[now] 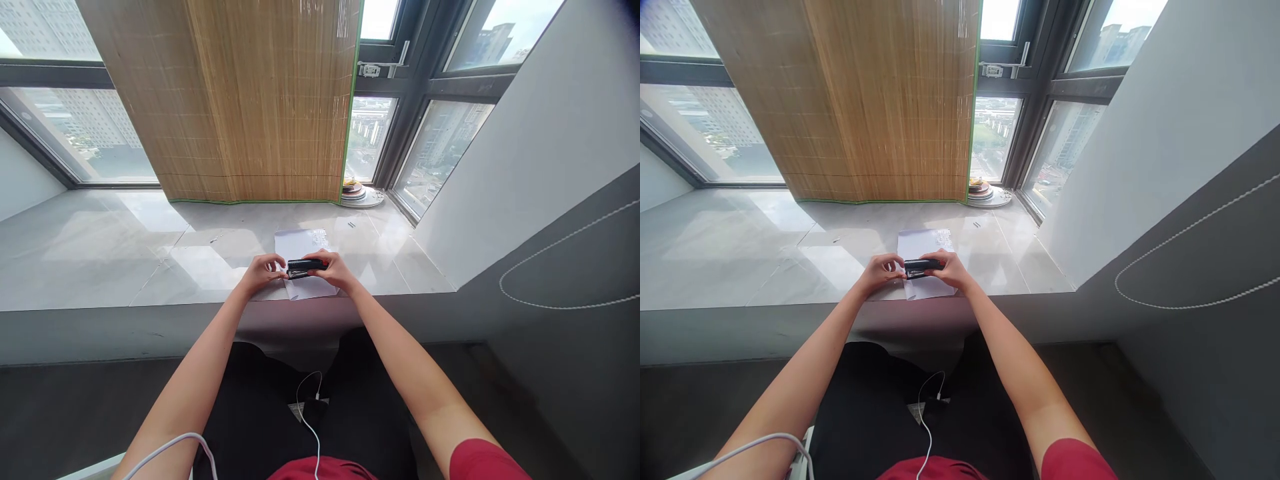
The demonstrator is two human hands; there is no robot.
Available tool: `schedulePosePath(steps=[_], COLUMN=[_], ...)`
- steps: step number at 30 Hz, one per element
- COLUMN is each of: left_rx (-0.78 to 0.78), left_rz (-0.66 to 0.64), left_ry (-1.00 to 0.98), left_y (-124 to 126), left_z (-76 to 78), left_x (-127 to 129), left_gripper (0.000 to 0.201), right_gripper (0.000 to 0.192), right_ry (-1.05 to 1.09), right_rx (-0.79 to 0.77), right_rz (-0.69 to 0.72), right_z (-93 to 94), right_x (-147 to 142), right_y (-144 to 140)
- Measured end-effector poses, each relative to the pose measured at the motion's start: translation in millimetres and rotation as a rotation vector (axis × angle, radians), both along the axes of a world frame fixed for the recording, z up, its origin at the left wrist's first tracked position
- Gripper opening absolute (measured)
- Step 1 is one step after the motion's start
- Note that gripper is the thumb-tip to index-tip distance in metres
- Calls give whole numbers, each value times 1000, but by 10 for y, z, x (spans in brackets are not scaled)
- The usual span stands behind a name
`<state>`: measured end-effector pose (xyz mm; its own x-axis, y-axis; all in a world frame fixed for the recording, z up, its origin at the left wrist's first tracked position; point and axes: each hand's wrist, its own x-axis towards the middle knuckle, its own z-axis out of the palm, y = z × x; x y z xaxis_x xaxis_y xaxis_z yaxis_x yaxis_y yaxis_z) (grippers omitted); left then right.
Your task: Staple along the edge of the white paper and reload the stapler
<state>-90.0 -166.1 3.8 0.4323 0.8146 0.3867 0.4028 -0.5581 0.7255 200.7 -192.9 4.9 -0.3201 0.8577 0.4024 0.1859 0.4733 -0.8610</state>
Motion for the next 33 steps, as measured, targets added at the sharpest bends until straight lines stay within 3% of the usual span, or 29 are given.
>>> schedulePosePath(steps=[7, 10, 13, 21, 27, 33], left_rx=[15, 31, 48, 148, 238, 136], left_rz=[6, 6, 32, 201, 243, 244], left_ry=[54, 71, 94, 150, 225, 360], left_y=[36, 60, 76, 138, 739, 1328], left_z=[-56, -89, -115, -134, -30, 16], left_x=[11, 8, 5, 63, 532, 1150], left_gripper=[29, 28, 30, 27, 19, 15], right_gripper=[47, 49, 44, 48, 52, 60], right_ry=[43, 81, 72, -344, -613, -713], right_rx=[-81, -55, -23, 149, 238, 340], right_rz=[-407, -559, -619, -646, -714, -674], right_z=[-113, -214, -281, -240, -202, -178], right_x=[954, 1179, 1211, 1127, 968, 882], right_y=[354, 448, 485, 479, 403, 373])
